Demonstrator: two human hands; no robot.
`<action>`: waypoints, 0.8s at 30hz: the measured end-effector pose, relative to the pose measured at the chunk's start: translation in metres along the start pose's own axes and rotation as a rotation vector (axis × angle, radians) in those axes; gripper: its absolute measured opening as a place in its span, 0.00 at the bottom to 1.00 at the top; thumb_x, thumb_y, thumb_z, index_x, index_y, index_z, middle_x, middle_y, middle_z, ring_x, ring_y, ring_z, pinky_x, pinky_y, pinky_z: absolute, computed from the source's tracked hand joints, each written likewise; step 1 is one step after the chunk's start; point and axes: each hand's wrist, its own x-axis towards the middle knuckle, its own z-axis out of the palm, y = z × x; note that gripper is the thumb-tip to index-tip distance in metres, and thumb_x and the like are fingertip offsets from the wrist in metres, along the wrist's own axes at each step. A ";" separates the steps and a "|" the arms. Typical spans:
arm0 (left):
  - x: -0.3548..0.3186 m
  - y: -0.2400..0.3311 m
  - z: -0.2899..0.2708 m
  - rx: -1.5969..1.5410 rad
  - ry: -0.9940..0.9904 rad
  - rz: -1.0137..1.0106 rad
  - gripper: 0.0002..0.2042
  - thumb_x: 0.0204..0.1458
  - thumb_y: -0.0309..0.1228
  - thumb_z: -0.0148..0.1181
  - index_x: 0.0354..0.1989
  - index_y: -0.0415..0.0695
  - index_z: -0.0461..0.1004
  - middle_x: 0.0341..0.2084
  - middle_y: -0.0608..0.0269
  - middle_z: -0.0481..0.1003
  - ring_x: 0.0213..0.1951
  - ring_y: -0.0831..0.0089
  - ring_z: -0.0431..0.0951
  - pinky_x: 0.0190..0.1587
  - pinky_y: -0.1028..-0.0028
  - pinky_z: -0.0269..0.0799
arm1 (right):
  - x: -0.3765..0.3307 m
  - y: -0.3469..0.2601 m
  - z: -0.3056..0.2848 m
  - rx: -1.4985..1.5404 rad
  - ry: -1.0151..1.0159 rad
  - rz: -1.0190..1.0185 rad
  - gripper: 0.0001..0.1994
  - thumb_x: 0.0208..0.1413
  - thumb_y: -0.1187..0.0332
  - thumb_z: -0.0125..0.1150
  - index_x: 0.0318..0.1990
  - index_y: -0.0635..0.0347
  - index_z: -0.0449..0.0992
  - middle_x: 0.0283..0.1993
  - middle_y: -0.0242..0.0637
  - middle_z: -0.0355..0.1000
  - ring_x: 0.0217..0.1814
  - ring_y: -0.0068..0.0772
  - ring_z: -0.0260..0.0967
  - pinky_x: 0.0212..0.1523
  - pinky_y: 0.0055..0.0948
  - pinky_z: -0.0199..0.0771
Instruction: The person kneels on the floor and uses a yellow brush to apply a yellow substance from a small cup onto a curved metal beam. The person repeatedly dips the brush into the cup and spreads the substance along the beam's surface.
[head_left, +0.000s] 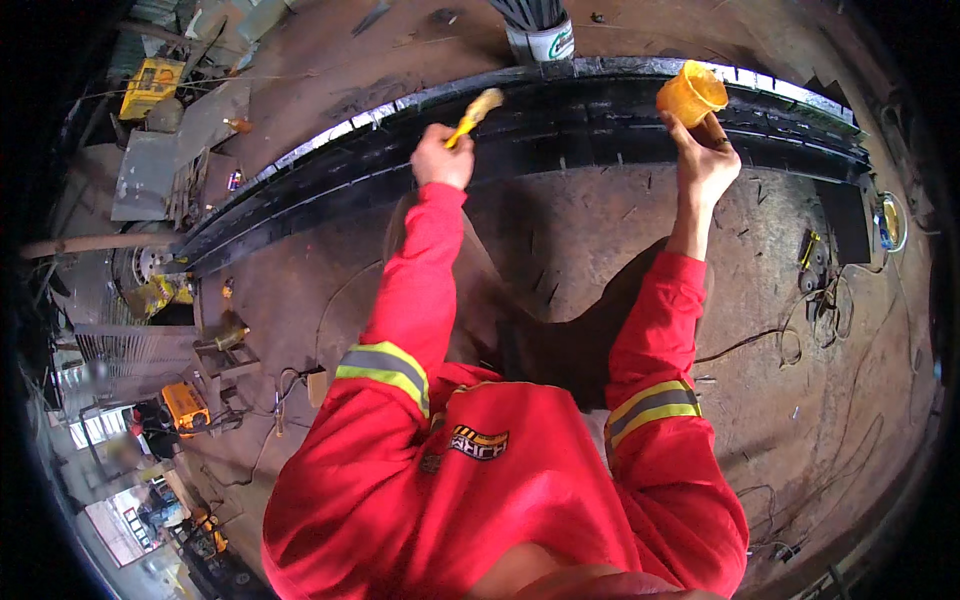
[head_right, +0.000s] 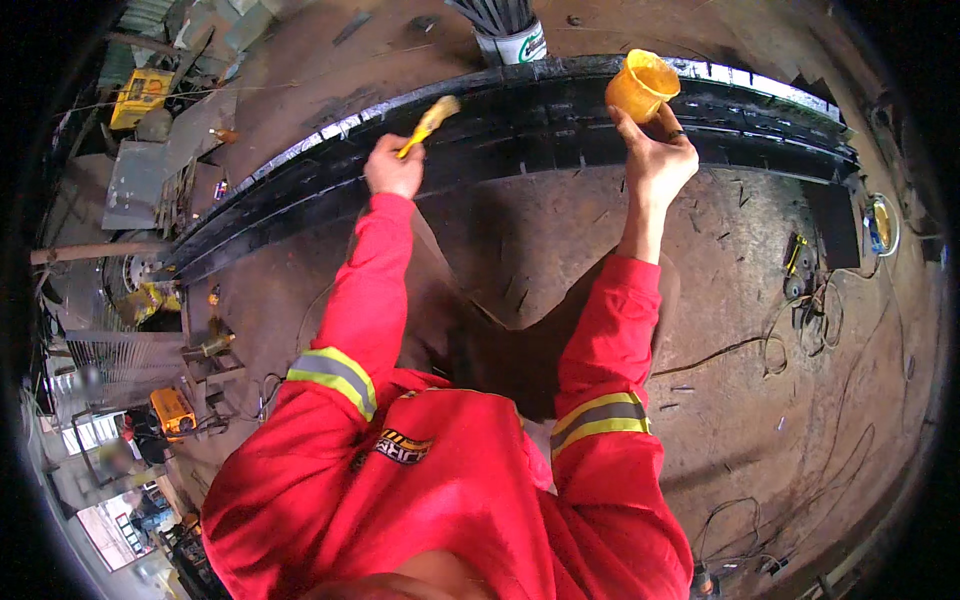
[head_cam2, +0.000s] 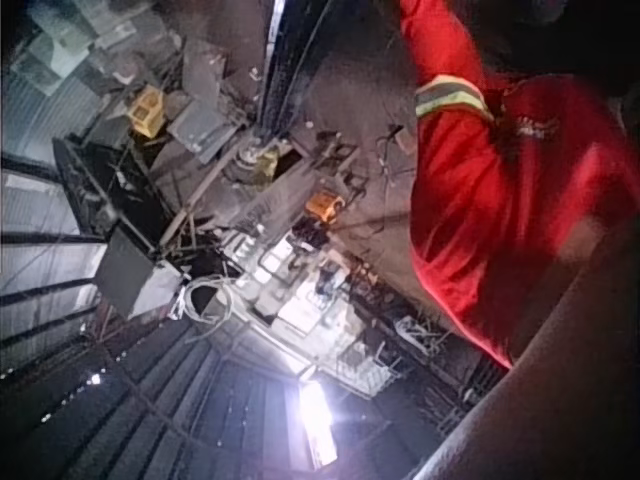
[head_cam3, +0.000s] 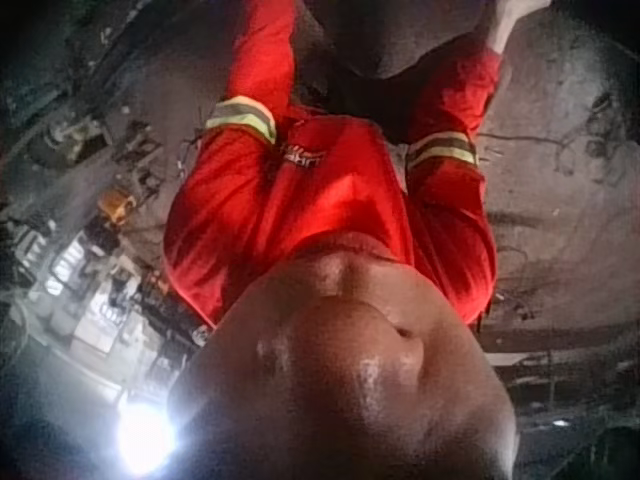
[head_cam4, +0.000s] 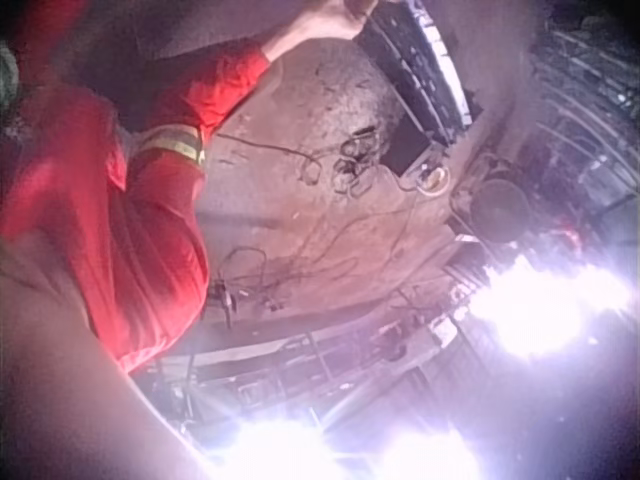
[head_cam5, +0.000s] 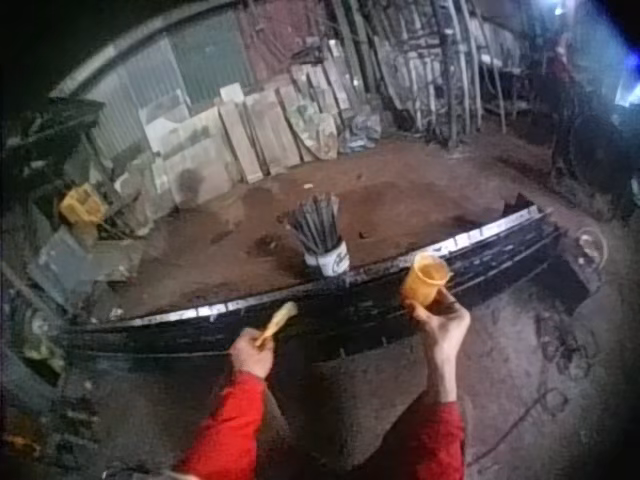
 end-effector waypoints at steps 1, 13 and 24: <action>-0.002 0.000 0.000 -0.004 0.003 -0.008 0.07 0.41 0.32 0.65 0.26 0.44 0.76 0.24 0.48 0.77 0.31 0.50 0.79 0.36 0.60 0.74 | 0.000 -0.005 0.000 -0.014 -0.025 0.011 0.27 0.38 0.70 0.77 0.48 0.71 0.75 0.39 0.40 0.78 0.41 0.22 0.75 0.47 0.22 0.72; -0.005 0.054 0.026 0.173 -0.360 0.102 0.08 0.45 0.34 0.62 0.32 0.46 0.72 0.25 0.48 0.77 0.32 0.47 0.77 0.35 0.54 0.72 | -0.009 -0.005 0.021 -0.020 -0.040 0.024 0.26 0.35 0.67 0.79 0.45 0.70 0.78 0.35 0.38 0.79 0.36 0.20 0.75 0.43 0.20 0.72; 0.020 -0.043 -0.036 0.319 -0.086 -0.207 0.10 0.41 0.34 0.65 0.30 0.43 0.76 0.27 0.48 0.78 0.34 0.49 0.79 0.39 0.58 0.74 | -0.007 -0.004 0.035 -0.104 -0.077 -0.059 0.29 0.35 0.63 0.79 0.46 0.68 0.77 0.35 0.38 0.79 0.36 0.20 0.75 0.43 0.21 0.72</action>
